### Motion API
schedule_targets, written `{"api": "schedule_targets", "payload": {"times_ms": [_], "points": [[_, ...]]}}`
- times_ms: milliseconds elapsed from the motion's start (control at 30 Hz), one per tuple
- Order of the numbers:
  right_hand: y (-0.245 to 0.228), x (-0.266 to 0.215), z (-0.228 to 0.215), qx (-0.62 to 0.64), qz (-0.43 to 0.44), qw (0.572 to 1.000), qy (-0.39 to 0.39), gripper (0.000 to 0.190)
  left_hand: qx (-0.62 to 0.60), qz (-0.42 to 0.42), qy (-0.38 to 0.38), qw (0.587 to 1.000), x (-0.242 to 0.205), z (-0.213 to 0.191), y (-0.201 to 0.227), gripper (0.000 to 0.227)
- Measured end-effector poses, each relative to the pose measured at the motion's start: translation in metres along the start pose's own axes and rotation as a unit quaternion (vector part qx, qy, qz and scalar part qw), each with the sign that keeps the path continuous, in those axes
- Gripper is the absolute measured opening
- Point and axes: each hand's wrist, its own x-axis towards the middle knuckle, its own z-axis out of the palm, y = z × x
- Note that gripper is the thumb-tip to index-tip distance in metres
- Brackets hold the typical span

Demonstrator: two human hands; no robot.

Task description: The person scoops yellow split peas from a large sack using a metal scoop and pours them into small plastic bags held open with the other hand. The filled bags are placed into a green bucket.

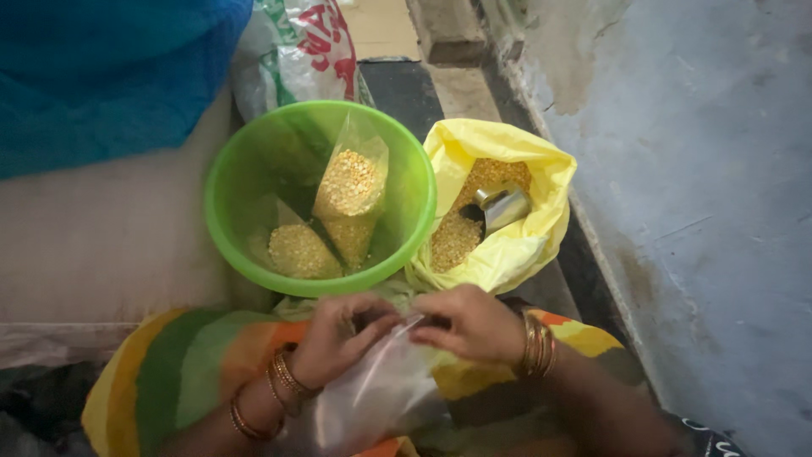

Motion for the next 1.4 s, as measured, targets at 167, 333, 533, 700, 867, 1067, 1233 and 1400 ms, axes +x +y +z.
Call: {"api": "schedule_targets", "payload": {"times_ms": [167,333,533,700,867,1067,1233,1400], "points": [[0.044,0.003,-0.032,-0.075,-0.017,0.990,0.117,0.010,0.002,0.037,0.113,0.993,0.008,-0.005,0.005,0.030],[0.081,-0.018,-0.098,-0.177,0.093,0.912,0.359,0.013,0.106,0.054,0.136,0.983,0.009,-0.010,0.014,0.044],[0.119,-0.049,-0.141,-0.290,0.133,0.789,0.525,0.006,0.243,0.064,0.008,0.968,-0.001,0.011,0.014,0.052],[0.135,-0.038,-0.135,-0.344,0.123,0.784,0.503,0.009,0.334,-0.056,-0.104,0.935,0.001,0.020,0.010,0.068],[0.132,-0.022,-0.120,-0.316,0.146,0.828,0.440,0.013,0.211,-0.053,-0.085,0.972,-0.011,0.009,0.014,0.061],[0.122,-0.012,-0.113,-0.339,0.140,0.837,0.407,0.016,0.353,0.050,-0.388,0.850,-0.038,-0.007,0.035,0.013],[0.109,0.005,-0.103,-0.307,0.116,0.862,0.386,0.017,0.232,0.179,-0.498,0.816,-0.036,0.069,0.023,0.015],[0.105,0.008,-0.095,-0.209,0.066,0.917,0.334,0.017,0.083,0.289,-0.532,0.792,-0.021,0.152,-0.009,0.017]]}}
